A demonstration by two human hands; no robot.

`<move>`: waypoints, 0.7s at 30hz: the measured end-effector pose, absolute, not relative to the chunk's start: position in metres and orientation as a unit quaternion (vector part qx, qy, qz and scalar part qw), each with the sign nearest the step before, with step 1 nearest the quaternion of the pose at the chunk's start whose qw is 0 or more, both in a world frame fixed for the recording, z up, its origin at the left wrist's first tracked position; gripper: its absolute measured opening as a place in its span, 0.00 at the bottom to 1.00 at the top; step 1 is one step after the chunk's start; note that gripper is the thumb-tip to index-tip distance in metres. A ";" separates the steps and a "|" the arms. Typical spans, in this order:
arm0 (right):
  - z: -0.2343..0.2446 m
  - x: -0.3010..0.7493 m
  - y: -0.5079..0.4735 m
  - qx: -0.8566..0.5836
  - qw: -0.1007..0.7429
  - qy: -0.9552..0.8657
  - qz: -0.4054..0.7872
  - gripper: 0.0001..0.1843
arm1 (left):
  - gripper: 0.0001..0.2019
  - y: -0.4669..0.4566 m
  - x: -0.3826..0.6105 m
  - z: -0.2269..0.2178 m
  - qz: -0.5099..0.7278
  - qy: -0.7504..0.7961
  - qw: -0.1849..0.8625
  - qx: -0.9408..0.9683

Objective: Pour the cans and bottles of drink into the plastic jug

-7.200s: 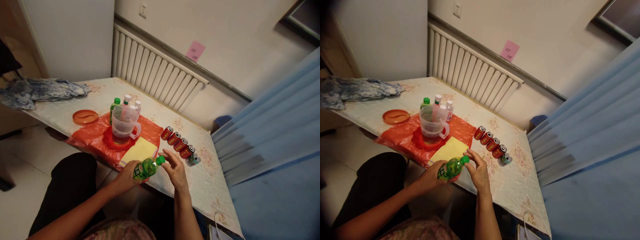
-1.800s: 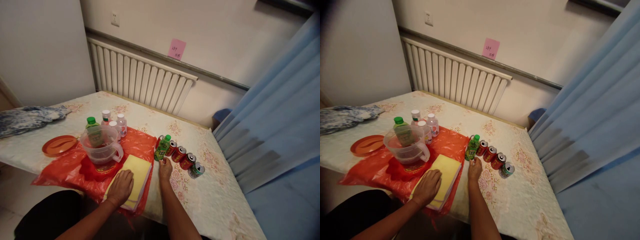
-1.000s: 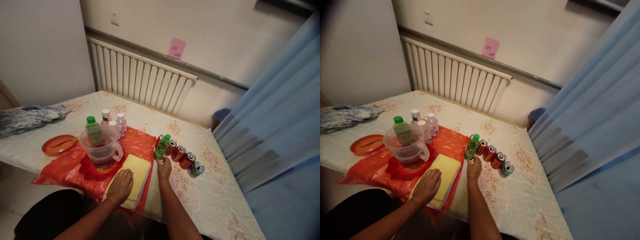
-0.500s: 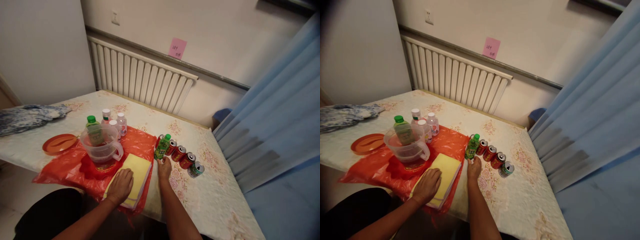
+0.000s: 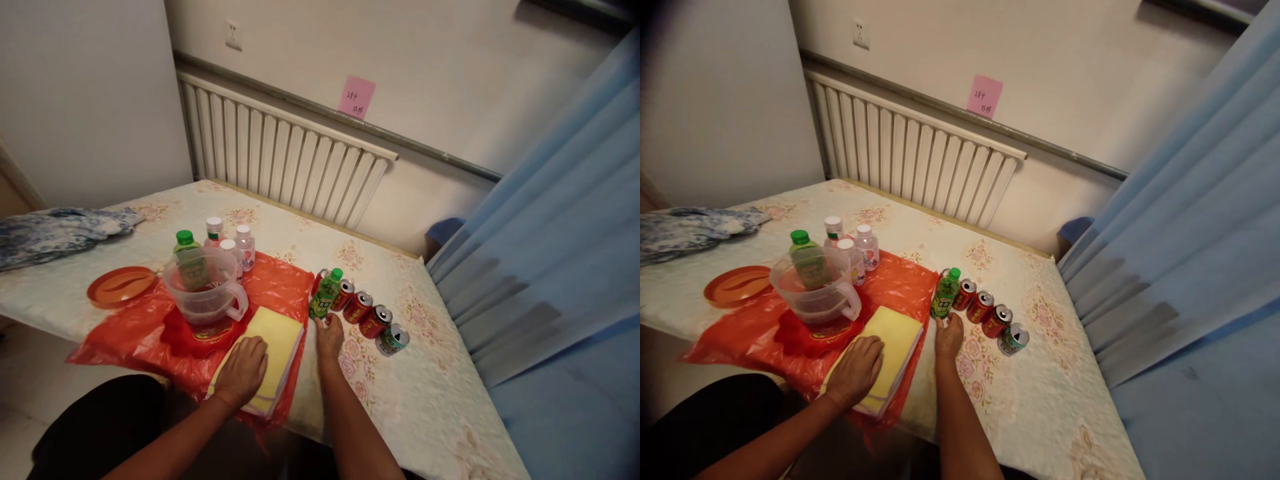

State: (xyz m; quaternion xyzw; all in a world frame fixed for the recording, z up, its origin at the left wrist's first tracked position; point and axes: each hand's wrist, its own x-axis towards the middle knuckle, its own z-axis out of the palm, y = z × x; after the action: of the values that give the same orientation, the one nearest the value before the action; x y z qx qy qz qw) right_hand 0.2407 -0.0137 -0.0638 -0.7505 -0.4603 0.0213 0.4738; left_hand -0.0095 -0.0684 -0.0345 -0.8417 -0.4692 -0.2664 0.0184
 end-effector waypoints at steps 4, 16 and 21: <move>-0.063 0.240 -0.014 -0.752 0.471 -0.462 0.023 0.13 | 0.07 -0.069 -0.010 -0.035 -0.266 -0.469 0.020 -0.842; -0.058 0.239 -0.016 -0.761 0.455 -0.462 0.031 0.14 | 0.07 -0.068 -0.010 -0.036 -0.267 -0.468 0.024 -0.842; -0.057 0.239 -0.017 -0.765 0.451 -0.458 0.035 0.13 | 0.07 -0.069 -0.009 -0.034 -0.280 -0.467 0.017 -0.839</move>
State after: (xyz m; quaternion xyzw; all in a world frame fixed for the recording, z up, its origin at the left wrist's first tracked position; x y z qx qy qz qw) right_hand 0.2387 -0.0167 -0.0571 -0.7650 -0.4582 0.0349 0.4512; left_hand -0.0094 -0.0691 -0.0339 -0.8390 -0.4665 -0.2796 0.0166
